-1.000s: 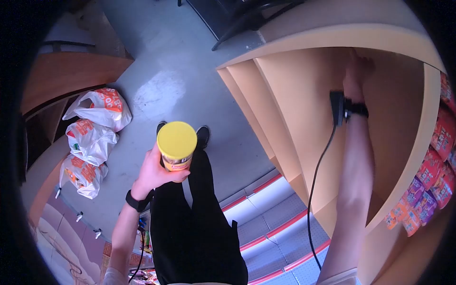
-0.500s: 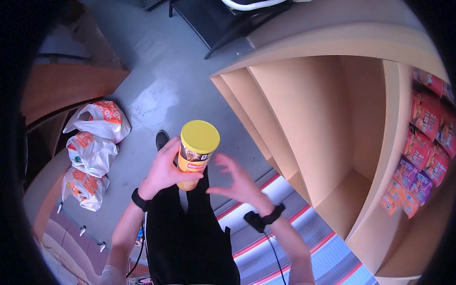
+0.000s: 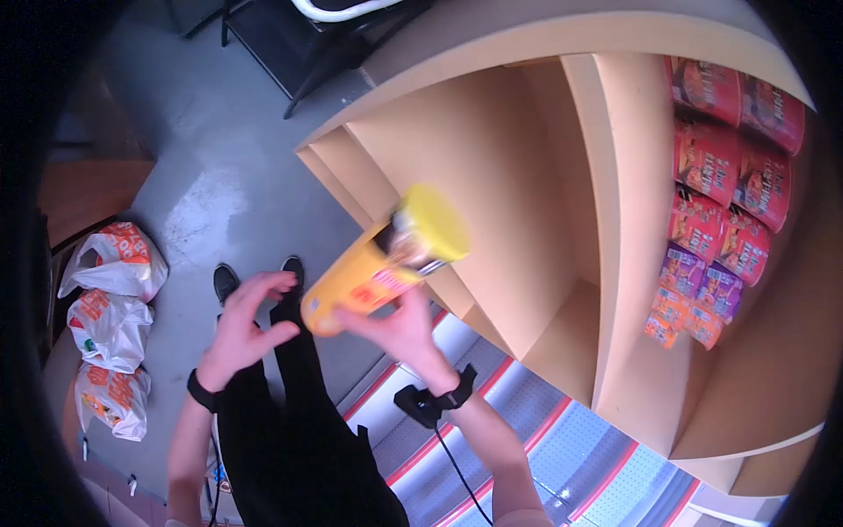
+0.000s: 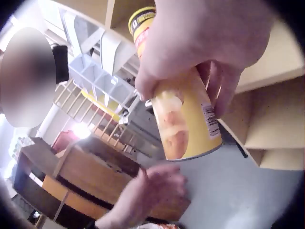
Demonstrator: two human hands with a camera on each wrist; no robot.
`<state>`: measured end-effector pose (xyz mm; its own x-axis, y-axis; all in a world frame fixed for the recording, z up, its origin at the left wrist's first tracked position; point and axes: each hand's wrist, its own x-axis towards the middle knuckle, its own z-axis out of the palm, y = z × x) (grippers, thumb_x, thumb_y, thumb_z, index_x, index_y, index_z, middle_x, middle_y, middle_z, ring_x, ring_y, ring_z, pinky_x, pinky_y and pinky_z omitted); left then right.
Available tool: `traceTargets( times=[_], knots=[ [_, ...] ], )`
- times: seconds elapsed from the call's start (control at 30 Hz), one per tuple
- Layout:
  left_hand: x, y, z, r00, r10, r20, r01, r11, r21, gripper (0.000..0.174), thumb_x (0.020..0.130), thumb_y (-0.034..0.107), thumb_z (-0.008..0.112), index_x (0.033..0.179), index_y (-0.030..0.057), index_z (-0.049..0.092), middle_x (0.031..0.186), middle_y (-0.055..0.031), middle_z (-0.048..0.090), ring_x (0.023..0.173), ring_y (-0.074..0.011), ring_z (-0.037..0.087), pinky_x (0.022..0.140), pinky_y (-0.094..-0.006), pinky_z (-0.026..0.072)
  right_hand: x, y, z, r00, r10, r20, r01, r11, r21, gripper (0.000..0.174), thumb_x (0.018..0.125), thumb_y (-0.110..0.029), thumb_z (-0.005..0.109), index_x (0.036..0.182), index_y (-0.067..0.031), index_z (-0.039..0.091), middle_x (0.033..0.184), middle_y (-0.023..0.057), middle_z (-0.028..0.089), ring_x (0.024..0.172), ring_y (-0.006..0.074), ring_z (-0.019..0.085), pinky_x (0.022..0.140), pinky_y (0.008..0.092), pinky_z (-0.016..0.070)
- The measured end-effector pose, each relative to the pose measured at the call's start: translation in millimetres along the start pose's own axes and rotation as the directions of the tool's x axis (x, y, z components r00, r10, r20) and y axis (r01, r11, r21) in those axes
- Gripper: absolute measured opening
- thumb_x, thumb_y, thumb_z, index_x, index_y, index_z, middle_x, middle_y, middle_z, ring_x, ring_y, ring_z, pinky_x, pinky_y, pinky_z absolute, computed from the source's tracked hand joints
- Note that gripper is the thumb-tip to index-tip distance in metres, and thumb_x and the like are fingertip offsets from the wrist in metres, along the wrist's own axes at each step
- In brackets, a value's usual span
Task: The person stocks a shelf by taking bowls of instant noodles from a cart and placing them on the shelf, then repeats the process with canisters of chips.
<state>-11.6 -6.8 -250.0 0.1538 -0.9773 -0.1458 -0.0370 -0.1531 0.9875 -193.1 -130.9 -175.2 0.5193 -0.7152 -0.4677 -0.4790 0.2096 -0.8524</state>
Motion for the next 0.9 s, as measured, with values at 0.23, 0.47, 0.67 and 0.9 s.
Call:
traceTargets(
  times=[0.23, 0.47, 0.67, 0.9],
  knots=[
    [-37, -72, -31, 0.995, -0.104, -0.006, 0.095, 0.870, 0.483, 0.040, 0.075, 0.027, 0.068, 0.101, -0.0012, 0.056, 0.093, -0.0170, 0.060, 0.083, -0.0346, 0.058, 0.075, -0.0402, 0.0472, 83, -35, -79, 0.824, -0.299, -0.481, 0.270, 0.954, -0.130, 0.039, 0.071, -0.009, 0.076, 0.103, 0.0009, 0.056, 0.096, 0.0068, 0.063, 0.088, 0.0129, 0.061, 0.083, 0.0270, 0.0472],
    [-106, -145, -44, 0.906, -0.415, -0.078, 0.404, 0.796, 0.450, 0.035, 0.076, 0.022, 0.065, 0.101, -0.0008, 0.056, 0.089, -0.0174, 0.060, 0.080, -0.0340, 0.058, 0.073, -0.0398, 0.0475, 206, -25, -150, 0.671, -0.538, -0.511, 0.510, 0.835, -0.209, 0.076, 0.068, -0.011, 0.079, 0.129, -0.0030, 0.034, 0.124, 0.0116, 0.048, 0.111, 0.0187, 0.049, 0.095, 0.0318, 0.0419],
    [-197, -238, -45, 0.868, -0.491, -0.070, 0.420, 0.651, 0.633, 0.026, 0.076, 0.016, 0.063, 0.095, 0.0007, 0.057, 0.085, -0.0159, 0.061, 0.073, -0.0316, 0.059, 0.067, -0.0397, 0.0479, 261, -29, -170, 0.726, -0.564, -0.393, 0.506, 0.826, -0.250, 0.085, 0.065, -0.012, 0.081, 0.132, -0.0027, 0.030, 0.129, 0.0109, 0.044, 0.116, 0.0202, 0.045, 0.099, 0.0350, 0.0393],
    [-280, -273, -25, 0.681, -0.673, -0.288, 0.703, 0.491, 0.514, 0.023, 0.075, 0.019, 0.065, 0.089, 0.0026, 0.058, 0.073, -0.0143, 0.061, 0.069, -0.0312, 0.060, 0.065, -0.0401, 0.0486, 287, -38, -170, 0.642, -0.636, -0.429, 0.551, 0.771, -0.319, 0.099, 0.058, -0.023, 0.085, 0.131, 0.0003, 0.023, 0.129, 0.0145, 0.042, 0.120, 0.0241, 0.041, 0.103, 0.0347, 0.0346]
  ],
)
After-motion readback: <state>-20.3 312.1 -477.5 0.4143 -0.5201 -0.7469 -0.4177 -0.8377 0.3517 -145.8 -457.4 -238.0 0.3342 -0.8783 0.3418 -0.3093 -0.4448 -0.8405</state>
